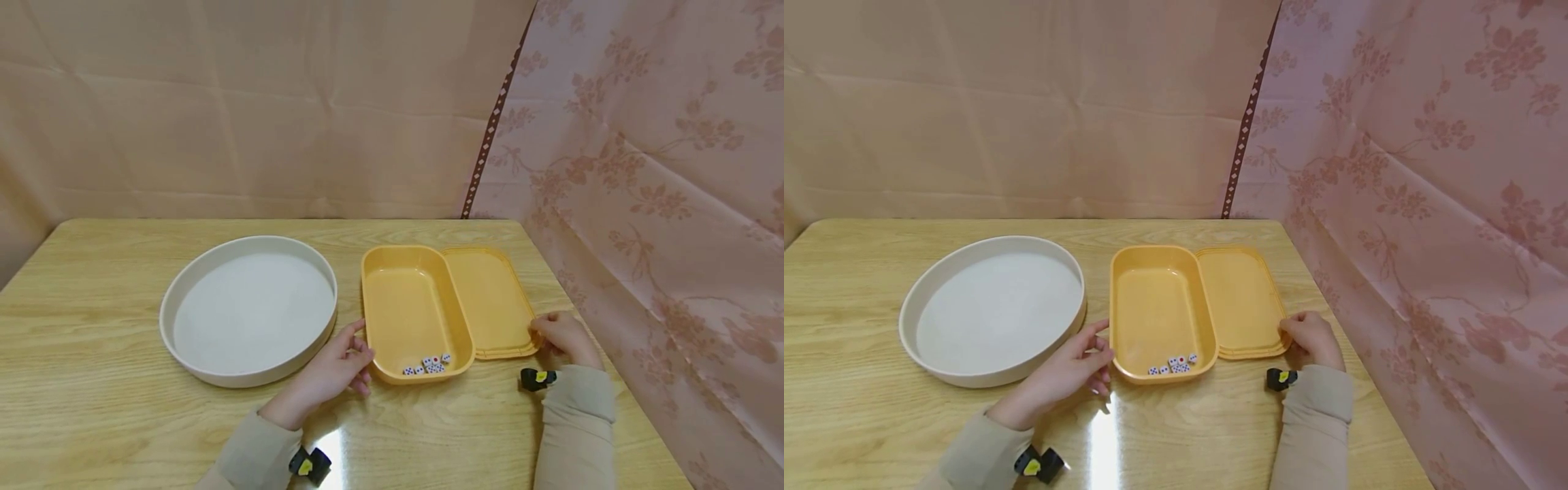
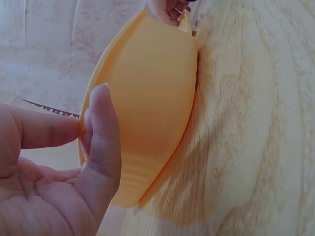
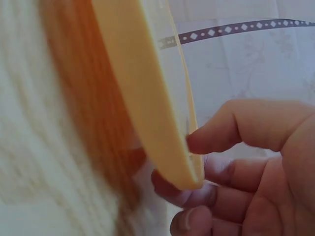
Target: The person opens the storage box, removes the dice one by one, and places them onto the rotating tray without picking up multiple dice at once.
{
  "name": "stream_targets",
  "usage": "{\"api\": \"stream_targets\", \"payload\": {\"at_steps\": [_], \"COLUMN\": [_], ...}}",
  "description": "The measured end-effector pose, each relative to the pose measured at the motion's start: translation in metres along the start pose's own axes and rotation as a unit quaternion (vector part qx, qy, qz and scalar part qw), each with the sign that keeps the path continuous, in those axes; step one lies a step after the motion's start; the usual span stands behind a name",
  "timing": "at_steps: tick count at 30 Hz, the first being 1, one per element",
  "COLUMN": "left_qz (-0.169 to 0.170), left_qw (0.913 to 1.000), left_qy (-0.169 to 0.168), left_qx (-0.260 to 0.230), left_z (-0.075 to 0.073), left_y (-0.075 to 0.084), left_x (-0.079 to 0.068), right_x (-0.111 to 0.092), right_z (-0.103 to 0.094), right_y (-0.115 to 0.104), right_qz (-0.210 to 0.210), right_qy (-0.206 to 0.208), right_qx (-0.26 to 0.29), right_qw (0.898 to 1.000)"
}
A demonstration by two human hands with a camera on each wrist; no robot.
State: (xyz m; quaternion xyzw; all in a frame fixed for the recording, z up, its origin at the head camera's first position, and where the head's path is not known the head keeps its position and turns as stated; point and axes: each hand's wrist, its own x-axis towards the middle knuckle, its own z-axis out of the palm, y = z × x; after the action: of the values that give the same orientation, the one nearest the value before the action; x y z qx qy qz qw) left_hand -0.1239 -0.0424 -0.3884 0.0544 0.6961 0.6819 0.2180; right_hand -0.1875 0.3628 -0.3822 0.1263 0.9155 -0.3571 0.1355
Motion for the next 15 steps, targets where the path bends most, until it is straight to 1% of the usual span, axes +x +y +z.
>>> {"api": "stream_targets", "payload": {"at_steps": [11,15], "left_qz": [0.006,0.006], "left_qw": [1.0000,1.0000], "left_qy": [0.001,0.001], "left_qx": [-0.002,-0.002], "left_z": [0.0010,0.0011], "left_y": [0.0004,-0.0001], "left_x": [0.0009,0.0010], "right_x": [0.0005,-0.0005], "right_z": [0.0032,0.0040], "right_y": [0.0027,0.0029], "right_qz": [0.014,0.027], "right_qy": [0.004,-0.002], "right_qx": [0.005,0.037], "right_qw": [1.000,0.999]}}
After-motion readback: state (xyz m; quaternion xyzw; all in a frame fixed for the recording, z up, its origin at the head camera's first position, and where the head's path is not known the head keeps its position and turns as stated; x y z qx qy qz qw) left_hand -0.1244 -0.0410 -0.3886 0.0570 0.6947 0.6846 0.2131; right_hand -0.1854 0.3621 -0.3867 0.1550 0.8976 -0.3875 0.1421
